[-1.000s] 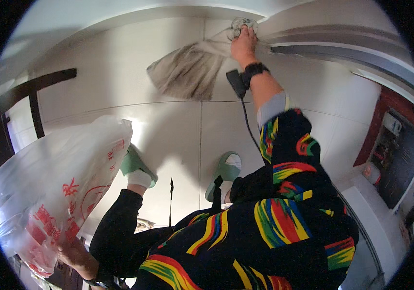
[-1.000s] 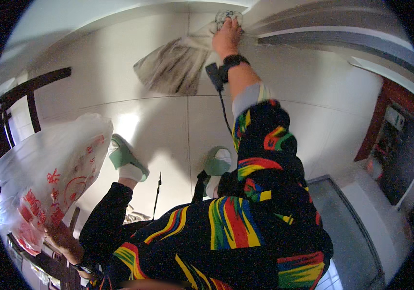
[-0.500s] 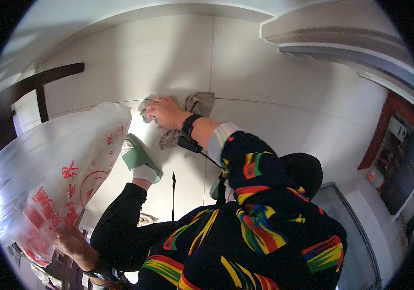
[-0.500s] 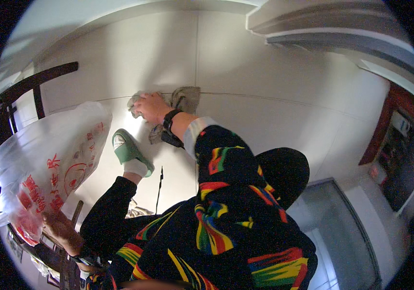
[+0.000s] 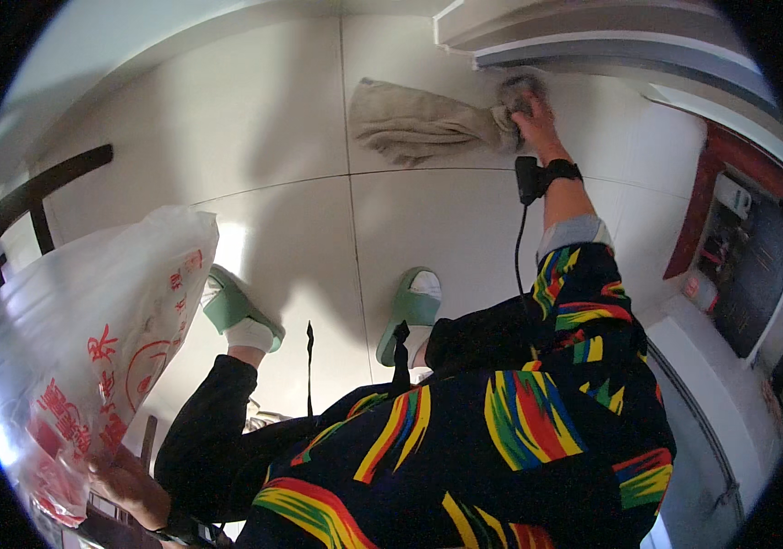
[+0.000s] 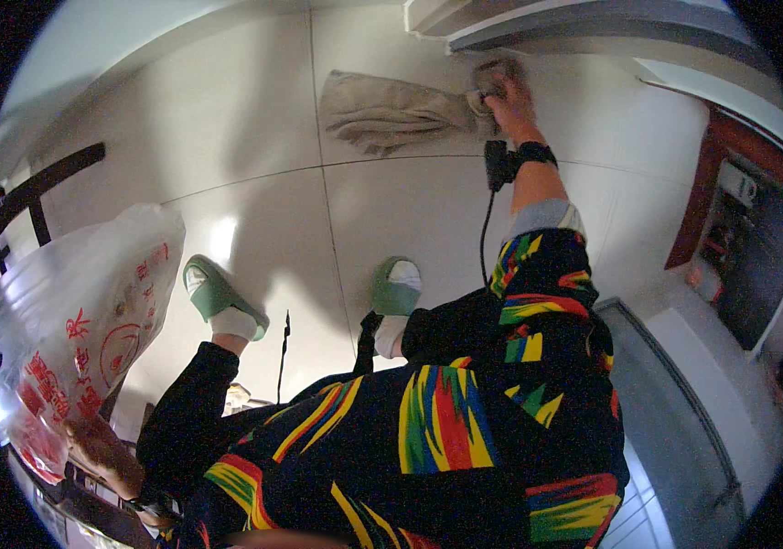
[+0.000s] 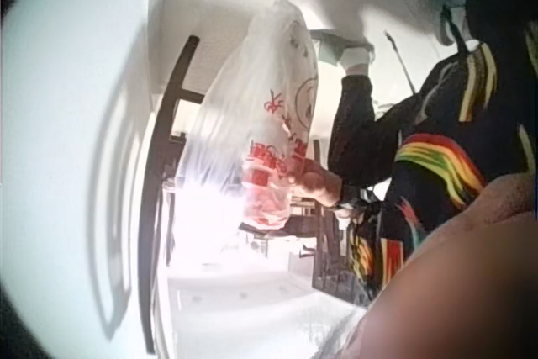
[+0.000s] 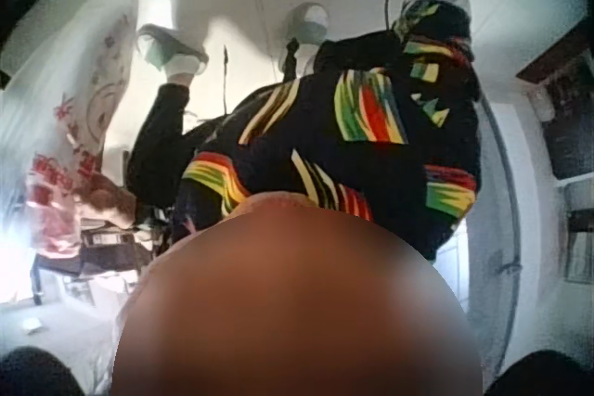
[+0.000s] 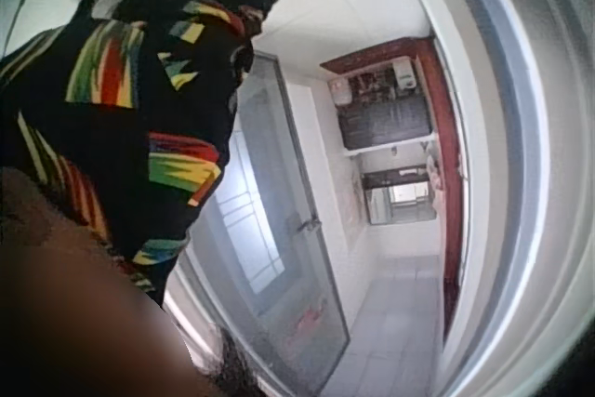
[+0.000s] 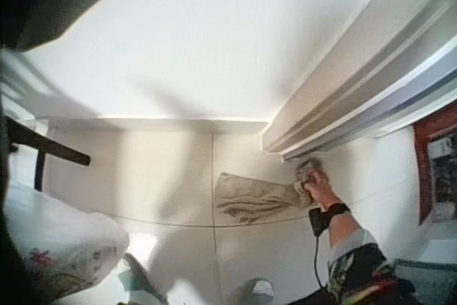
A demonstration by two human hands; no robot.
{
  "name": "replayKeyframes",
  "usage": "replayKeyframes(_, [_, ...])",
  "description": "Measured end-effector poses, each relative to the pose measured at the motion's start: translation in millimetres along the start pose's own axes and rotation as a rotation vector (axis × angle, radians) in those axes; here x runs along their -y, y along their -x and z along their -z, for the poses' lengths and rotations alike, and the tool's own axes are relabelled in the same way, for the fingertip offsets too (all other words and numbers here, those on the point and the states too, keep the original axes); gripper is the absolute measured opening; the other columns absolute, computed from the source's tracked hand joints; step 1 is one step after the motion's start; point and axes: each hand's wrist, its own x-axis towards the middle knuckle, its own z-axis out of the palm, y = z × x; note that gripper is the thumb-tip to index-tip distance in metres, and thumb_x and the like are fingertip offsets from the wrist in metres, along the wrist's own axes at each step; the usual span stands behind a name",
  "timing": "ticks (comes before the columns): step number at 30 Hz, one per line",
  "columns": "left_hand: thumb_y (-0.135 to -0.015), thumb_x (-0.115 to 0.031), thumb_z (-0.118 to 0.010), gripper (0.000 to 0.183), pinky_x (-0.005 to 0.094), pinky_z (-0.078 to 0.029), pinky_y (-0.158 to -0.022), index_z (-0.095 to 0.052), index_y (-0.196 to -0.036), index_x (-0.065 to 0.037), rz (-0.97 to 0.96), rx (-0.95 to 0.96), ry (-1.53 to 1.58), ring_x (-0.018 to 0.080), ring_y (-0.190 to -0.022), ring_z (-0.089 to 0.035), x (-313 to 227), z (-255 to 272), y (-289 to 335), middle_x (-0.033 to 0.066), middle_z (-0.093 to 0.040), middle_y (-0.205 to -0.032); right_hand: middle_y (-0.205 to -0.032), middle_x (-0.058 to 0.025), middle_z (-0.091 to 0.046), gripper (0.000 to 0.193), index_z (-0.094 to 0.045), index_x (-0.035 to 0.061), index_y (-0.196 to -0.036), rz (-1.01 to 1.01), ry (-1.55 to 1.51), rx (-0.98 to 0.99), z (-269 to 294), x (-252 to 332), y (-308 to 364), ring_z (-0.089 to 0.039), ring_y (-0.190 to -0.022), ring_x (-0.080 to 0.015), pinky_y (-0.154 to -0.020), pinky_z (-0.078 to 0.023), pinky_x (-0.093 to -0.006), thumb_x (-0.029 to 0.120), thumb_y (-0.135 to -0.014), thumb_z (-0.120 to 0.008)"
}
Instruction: The person sweeps debris into a dustpan, then wipes the tiled floor with a cloth. They move a plastic bag and a chair to reach more floor area, continue wiping, and place the chair back.
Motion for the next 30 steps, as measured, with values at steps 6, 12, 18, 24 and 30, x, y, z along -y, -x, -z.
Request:
replayKeyframes(6, [-0.090, -0.034, -0.057, 0.044, 0.0390, -0.044, -0.089, -0.056, -0.112, 0.004, -0.158, 0.081, -0.185, 0.0214, -0.100, -0.054, -26.7, -38.1, 18.3, 0.0121, -0.059, -0.110, -0.151, -0.0115, -0.023, 0.072, -0.034, 0.0277, -0.142, -0.298, 0.231, -0.487, -77.0, 25.2, -0.4, -0.015, -0.137, -0.0445, -0.108, -0.013, -0.0630, 0.066, -0.083, -0.047])
replayKeyframes(12, [-0.089, -0.040, -0.058, 0.047, 0.0323, -0.045, -0.082, -0.058, -0.106, 0.004, -0.002, 0.083, -0.251, 0.0187, -0.096, -0.054, -24.4, -23.0, 23.1, 0.0089, -0.059, -0.102, -0.143, -0.0067, -0.034, 0.057, -0.044, 0.0259, -0.134, 0.085, 0.294, -0.453, -186.8, 126.0, 58.9, -0.021, -0.135, -0.0404, -0.105, -0.021, -0.0616, 0.032, -0.082, -0.065])
replayKeyframes(18, [-0.085, -0.035, -0.063, 0.051, 0.0388, -0.045, -0.088, -0.053, -0.118, 0.002, -0.130, -0.154, -0.258, 0.0249, -0.104, -0.054, -17.0, -10.7, 30.4, 0.0153, -0.055, -0.119, -0.138, -0.0029, -0.039, 0.049, -0.049, 0.0220, -0.124, 0.606, 0.155, -0.287, -242.5, 272.0, 27.9, -0.026, -0.132, -0.0346, -0.100, -0.024, -0.0590, 0.019, -0.077, -0.064])
replayKeyframes(24, [-0.087, -0.026, -0.062, 0.034, 0.0400, -0.049, -0.086, -0.058, -0.108, 0.001, -0.205, -0.114, -0.186, 0.0286, -0.096, -0.059, -25.1, -22.4, 27.9, 0.0149, -0.059, -0.116, -0.123, -0.0026, -0.055, 0.027, -0.062, 0.0164, -0.109, 1.233, -0.007, -0.012, -310.3, 321.2, 80.6, -0.043, -0.124, -0.0241, -0.099, -0.033, -0.0503, 0.017, -0.084, -0.051])
replayKeyframes(30, [-0.091, -0.023, -0.057, 0.040, 0.0435, -0.040, -0.099, -0.050, -0.120, 0.003, -0.159, 0.287, 0.197, 0.0275, -0.111, -0.052, -15.4, -27.4, 18.7, 0.0151, -0.053, -0.127, -0.109, -0.0008, -0.062, 0.020, -0.066, 0.0168, -0.098, 1.454, 0.161, 0.639, -303.5, 224.3, 198.0, -0.051, -0.115, -0.0211, -0.100, -0.035, -0.0449, 0.019, -0.083, -0.052])
